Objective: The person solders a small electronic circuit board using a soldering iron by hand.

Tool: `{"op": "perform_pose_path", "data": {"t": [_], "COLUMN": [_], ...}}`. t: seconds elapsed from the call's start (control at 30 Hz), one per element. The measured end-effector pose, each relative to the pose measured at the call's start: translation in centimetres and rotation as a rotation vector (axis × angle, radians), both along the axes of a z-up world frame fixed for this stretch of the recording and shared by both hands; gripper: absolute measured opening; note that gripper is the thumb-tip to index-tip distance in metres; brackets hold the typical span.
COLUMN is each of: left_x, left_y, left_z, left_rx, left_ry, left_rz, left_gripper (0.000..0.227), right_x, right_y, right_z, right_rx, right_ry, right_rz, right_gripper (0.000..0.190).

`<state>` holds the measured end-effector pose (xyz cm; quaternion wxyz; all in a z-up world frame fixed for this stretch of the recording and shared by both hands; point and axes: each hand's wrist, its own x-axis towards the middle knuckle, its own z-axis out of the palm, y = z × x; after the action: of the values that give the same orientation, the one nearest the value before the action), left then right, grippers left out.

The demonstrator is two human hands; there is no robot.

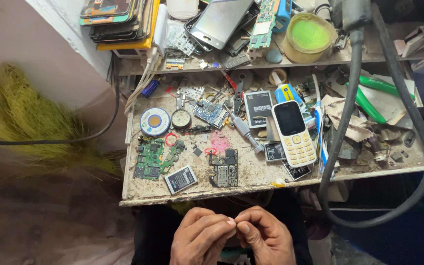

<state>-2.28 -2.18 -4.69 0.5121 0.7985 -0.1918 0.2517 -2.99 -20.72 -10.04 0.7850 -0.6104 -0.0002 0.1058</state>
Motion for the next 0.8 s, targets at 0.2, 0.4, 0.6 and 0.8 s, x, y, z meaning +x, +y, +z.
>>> {"op": "perform_pose_path", "data": {"t": [0.2, 0.4, 0.6, 0.8], "left_x": [-0.4, -0.9, -1.2, -1.9], "left_y": [0.5, 0.9, 1.1, 1.8], "left_z": [-0.2, -0.1, 0.5, 1.0], "left_rx": [-0.016, -0.001, -0.028, -0.007], "left_ry": [-0.012, -0.002, -0.009, -0.017], "left_rz": [0.045, 0.063, 0.069, 0.072], "left_gripper": [0.024, 0.023, 0.020, 0.019], "right_x": [0.2, 0.0, 0.8, 0.4], "right_y": [0.0, 0.6, 1.0, 1.9], "right_z": [0.4, 1.4, 4.0, 4.9], "right_rx": [-0.033, -0.145, -0.418, -0.443], "right_ry": [0.035, -0.023, -0.253, -0.232], "right_rz": [0.133, 0.144, 0.119, 0.117], "right_gripper": [0.026, 0.027, 0.025, 0.023]}}
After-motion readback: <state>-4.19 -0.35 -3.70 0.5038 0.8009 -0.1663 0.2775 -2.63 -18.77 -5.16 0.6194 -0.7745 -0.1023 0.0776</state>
